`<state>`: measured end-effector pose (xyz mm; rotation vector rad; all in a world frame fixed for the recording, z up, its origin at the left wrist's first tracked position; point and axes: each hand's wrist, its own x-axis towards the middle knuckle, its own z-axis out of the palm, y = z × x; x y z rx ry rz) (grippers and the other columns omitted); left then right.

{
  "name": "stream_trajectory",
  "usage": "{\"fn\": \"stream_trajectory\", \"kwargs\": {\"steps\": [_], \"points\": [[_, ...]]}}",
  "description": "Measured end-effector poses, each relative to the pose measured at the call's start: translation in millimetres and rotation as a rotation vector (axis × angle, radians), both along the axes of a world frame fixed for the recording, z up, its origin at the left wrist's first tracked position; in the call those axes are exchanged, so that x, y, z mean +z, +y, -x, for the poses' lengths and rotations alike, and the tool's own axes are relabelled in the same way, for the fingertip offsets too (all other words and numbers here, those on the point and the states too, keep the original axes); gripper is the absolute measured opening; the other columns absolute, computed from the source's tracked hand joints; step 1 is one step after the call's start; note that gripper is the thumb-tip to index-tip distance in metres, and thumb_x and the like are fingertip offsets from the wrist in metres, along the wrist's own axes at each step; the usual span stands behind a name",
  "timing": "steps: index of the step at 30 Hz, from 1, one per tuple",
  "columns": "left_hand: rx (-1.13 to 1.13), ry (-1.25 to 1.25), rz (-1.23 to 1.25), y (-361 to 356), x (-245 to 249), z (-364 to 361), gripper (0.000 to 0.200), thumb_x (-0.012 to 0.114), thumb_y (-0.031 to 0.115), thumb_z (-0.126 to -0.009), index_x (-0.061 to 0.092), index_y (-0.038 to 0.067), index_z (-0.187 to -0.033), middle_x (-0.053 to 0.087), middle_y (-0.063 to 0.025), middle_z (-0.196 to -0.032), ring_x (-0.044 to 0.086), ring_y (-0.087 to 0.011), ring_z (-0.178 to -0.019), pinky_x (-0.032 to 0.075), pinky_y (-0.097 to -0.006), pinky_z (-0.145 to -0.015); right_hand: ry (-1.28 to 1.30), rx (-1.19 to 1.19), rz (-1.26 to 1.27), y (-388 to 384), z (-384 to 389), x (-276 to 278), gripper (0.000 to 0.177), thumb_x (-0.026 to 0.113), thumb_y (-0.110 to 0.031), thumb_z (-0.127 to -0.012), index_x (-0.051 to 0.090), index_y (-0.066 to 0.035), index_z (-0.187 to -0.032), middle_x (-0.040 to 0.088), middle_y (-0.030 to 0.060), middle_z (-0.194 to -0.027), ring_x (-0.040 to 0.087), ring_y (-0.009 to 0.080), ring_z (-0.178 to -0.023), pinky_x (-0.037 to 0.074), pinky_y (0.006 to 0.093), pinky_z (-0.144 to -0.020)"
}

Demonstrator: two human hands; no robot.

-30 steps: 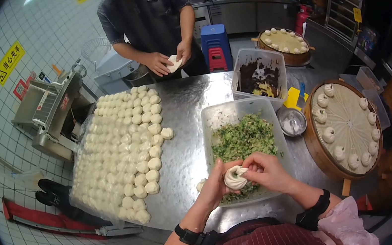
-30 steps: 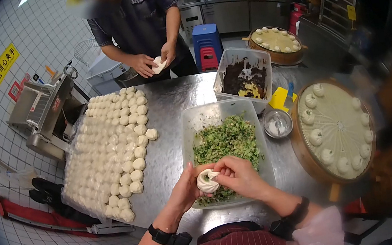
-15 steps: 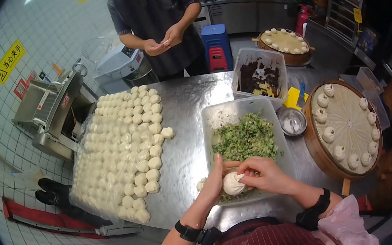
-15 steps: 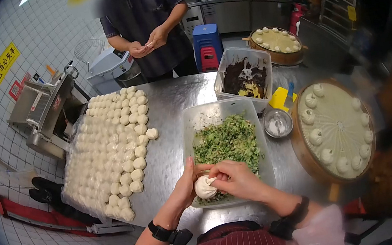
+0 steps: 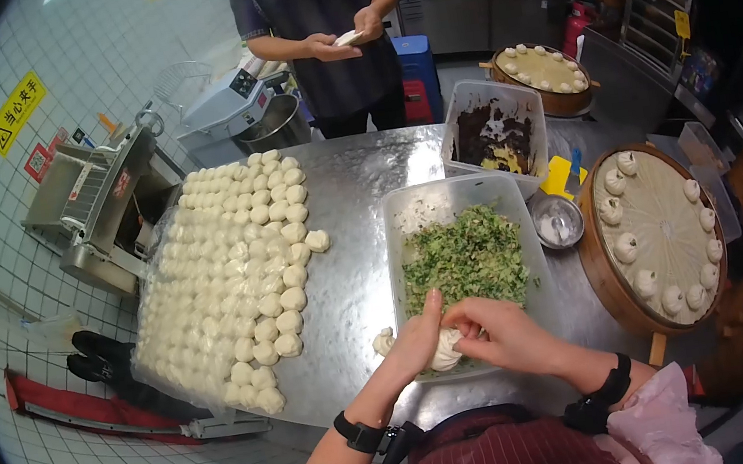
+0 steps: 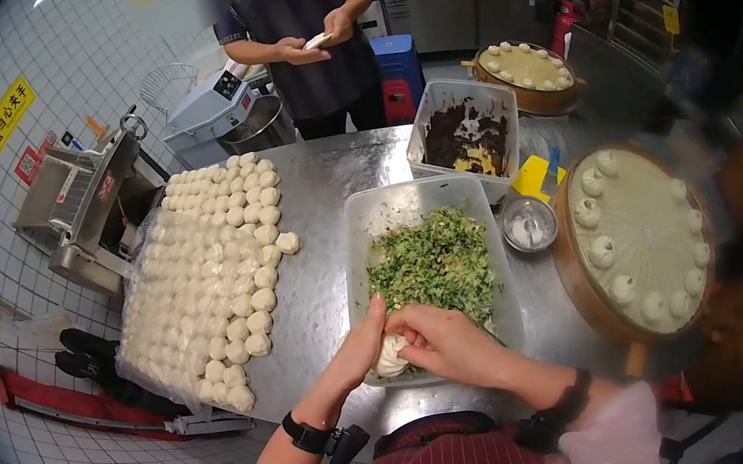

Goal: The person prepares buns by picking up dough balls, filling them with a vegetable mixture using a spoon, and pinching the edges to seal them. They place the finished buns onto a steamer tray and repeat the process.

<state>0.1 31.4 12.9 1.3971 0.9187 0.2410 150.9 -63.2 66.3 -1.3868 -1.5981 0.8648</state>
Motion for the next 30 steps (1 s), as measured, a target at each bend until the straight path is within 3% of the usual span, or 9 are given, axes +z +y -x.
{"fn": "stream_trajectory", "kwargs": {"steps": [1,3,6,13,17,19,22,30], "points": [[-0.003,0.0,-0.002,-1,0,-1,0.073,0.02,0.055,-0.097,0.065,-0.002,-0.087,0.063,-0.0123,-0.084,0.057,-0.0193,-0.081,0.044,-0.0322,-0.08,-0.052,0.036,-0.027,2,-2,-3,0.017,0.064,-0.006,-0.079,0.061,-0.005,-0.096,0.058,0.0101,-0.085,0.06,0.0214,-0.07,0.048,0.0314,-0.063],[0.12,-0.283,0.14,-4,8,-3,0.067,0.021,0.051,-0.098,0.063,-0.001,-0.098,0.062,-0.01,-0.09,0.058,-0.0169,-0.083,0.046,-0.0302,-0.079,-0.045,-0.009,-0.061,3,-5,-9,0.017,0.063,-0.006,-0.079,0.061,-0.005,-0.096,0.058,0.01,-0.085,0.06,0.022,-0.07,0.048,0.0314,-0.063],[0.152,-0.331,0.093,-12,26,0,0.061,0.023,0.047,-0.099,0.061,0.0,-0.104,0.062,-0.0082,-0.093,0.058,-0.0142,-0.083,0.047,-0.0278,-0.078,-0.09,-0.057,-0.123,3,-9,-11,0.018,0.063,-0.005,-0.079,0.061,-0.005,-0.097,0.058,0.01,-0.084,0.06,0.0239,-0.07,0.048,0.0325,-0.063],[0.085,-0.12,0.077,-11,13,-1,0.064,0.024,0.052,-0.098,0.063,0.001,-0.096,0.063,-0.007,-0.085,0.059,-0.0123,-0.074,0.048,-0.0258,-0.069,-0.341,0.036,-0.289,0,-6,-8,0.017,0.062,-0.008,-0.079,0.06,-0.007,-0.096,0.057,0.0098,-0.083,0.06,0.027,-0.072,0.05,0.0364,-0.064],[0.173,-0.155,0.0,-14,13,-5,0.069,0.021,0.055,-0.097,0.063,0.003,-0.085,0.061,-0.0067,-0.077,0.057,-0.0122,-0.071,0.047,-0.025,-0.065,-0.273,0.058,-0.281,6,-5,-1,0.015,0.062,-0.01,-0.079,0.059,-0.007,-0.094,0.055,0.0094,-0.08,0.06,0.0258,-0.07,0.05,0.0351,-0.062],[0.107,-0.094,0.125,-8,11,-2,0.07,0.019,0.058,-0.096,0.062,0.005,-0.082,0.059,-0.0054,-0.069,0.056,-0.0122,-0.059,0.046,-0.0254,-0.051,-0.38,0.176,-0.327,8,-10,-9,0.015,0.062,-0.011,-0.08,0.058,-0.007,-0.094,0.054,0.009,-0.079,0.059,0.0253,-0.068,0.05,0.0348,-0.06],[0.048,-0.071,0.219,-7,22,0,0.07,0.018,0.06,-0.095,0.06,0.006,-0.08,0.058,-0.0043,-0.065,0.055,-0.0126,-0.052,0.043,-0.0251,-0.041,-0.417,0.169,-0.357,8,-12,-10,0.015,0.062,-0.011,-0.08,0.056,-0.007,-0.094,0.054,0.0085,-0.078,0.059,0.0245,-0.065,0.05,0.034,-0.058],[0.064,-0.048,0.168,3,18,-1,0.071,0.017,0.061,-0.094,0.06,0.005,-0.082,0.06,-0.0056,-0.065,0.057,-0.0129,-0.053,0.044,-0.0245,-0.04,-0.538,0.215,-0.44,19,-6,1,0.013,0.063,-0.012,-0.078,0.055,-0.007,-0.086,0.057,0.0084,-0.081,0.061,0.0226,-0.068,0.051,0.0321,-0.057]]}}
